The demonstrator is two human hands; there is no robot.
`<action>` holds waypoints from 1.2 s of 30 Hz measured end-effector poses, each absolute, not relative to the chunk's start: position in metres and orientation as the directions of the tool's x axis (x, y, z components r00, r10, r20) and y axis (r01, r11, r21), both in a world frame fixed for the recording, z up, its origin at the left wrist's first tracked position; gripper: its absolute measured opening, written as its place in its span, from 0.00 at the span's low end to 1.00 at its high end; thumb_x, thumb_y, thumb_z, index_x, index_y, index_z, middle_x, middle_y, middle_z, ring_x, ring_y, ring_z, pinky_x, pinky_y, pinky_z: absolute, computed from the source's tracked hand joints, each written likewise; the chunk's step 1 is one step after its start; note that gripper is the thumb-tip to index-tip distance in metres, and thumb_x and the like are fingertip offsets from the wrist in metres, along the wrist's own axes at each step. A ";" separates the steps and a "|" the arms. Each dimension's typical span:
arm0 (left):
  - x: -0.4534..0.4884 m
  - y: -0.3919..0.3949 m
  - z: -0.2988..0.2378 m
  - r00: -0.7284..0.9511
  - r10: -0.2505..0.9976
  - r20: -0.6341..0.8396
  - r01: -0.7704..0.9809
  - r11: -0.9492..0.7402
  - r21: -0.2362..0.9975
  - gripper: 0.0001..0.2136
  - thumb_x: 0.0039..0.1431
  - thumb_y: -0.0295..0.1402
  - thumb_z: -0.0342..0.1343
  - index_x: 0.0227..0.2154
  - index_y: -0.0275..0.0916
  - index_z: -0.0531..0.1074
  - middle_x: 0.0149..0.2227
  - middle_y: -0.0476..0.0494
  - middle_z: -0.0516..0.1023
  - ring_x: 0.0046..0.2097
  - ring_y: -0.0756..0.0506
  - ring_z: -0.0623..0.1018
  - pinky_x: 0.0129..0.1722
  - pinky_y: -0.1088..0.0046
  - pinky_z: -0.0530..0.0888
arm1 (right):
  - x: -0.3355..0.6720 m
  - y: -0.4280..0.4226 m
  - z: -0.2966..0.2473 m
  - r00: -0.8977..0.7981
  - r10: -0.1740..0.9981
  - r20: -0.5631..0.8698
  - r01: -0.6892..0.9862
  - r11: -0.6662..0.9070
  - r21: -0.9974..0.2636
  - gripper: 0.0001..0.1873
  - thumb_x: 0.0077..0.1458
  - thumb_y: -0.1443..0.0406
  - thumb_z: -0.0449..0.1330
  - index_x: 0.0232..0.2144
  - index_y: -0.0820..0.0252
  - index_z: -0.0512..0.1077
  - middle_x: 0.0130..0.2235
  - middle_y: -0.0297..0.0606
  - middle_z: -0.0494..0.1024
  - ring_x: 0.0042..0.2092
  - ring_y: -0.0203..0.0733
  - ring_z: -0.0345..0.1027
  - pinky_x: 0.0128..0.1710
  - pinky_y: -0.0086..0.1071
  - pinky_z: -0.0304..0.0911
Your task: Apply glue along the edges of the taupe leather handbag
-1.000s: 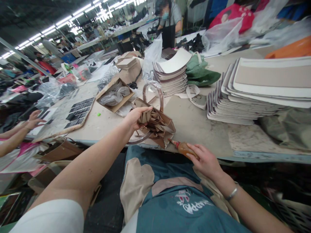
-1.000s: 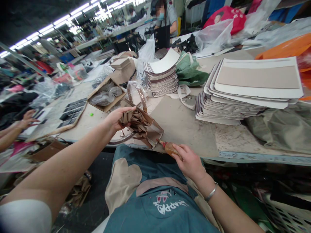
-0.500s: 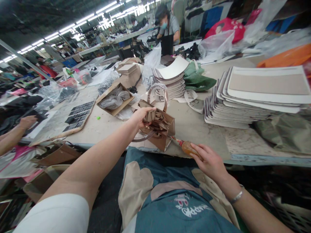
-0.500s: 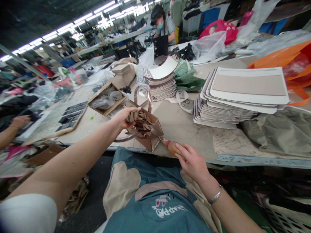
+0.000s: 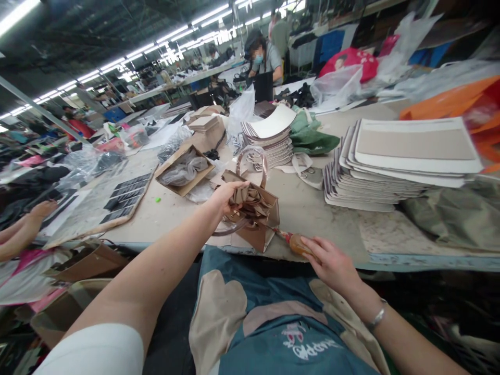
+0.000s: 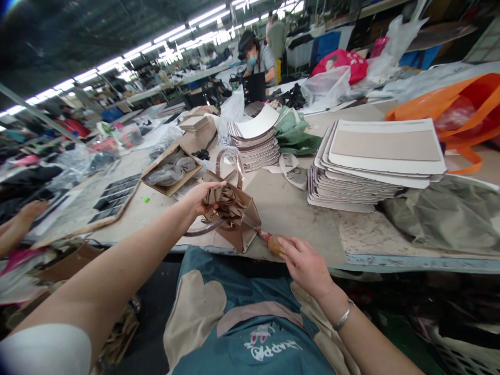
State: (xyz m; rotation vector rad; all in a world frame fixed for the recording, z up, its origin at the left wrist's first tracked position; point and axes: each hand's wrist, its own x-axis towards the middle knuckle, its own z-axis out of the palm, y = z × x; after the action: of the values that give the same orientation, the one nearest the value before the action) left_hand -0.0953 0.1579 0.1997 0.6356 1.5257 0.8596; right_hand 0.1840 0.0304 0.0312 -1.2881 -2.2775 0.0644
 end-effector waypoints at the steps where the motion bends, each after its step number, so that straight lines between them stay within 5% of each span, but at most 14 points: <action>1: -0.096 0.159 0.199 -0.133 0.805 -0.578 -0.078 0.573 0.816 0.09 0.53 0.33 0.59 0.24 0.32 0.73 0.18 0.46 0.75 0.16 0.50 0.71 0.11 0.79 0.63 | 0.184 0.032 0.032 -0.425 0.799 0.427 0.789 0.557 -0.258 0.19 0.61 0.66 0.53 0.54 0.58 0.68 0.46 0.45 0.70 0.44 0.47 0.65 0.42 0.38 0.67; 18: -0.098 0.163 0.198 -0.138 0.814 -0.565 -0.073 0.560 0.825 0.06 0.53 0.31 0.59 0.28 0.32 0.73 0.20 0.44 0.76 0.17 0.49 0.74 0.09 0.80 0.64 | 0.194 0.038 0.093 -0.356 0.577 0.735 0.739 0.655 -0.156 0.32 0.54 0.75 0.58 0.60 0.54 0.60 0.50 0.49 0.68 0.48 0.49 0.64 0.45 0.41 0.64; 36: -0.094 0.159 0.203 -0.122 0.816 -0.566 -0.066 0.562 0.825 0.06 0.53 0.30 0.58 0.27 0.31 0.73 0.20 0.44 0.76 0.16 0.49 0.73 0.07 0.79 0.65 | 0.189 0.042 0.099 -0.326 0.671 0.666 0.750 0.612 -0.250 0.26 0.57 0.72 0.55 0.58 0.55 0.64 0.50 0.47 0.70 0.46 0.47 0.65 0.44 0.41 0.66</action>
State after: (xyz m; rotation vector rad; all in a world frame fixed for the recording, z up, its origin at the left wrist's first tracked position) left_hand -0.0939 0.1595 0.2027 0.6677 1.5124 0.8570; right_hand 0.1889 0.0420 0.0988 -1.1157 -2.0726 -0.1321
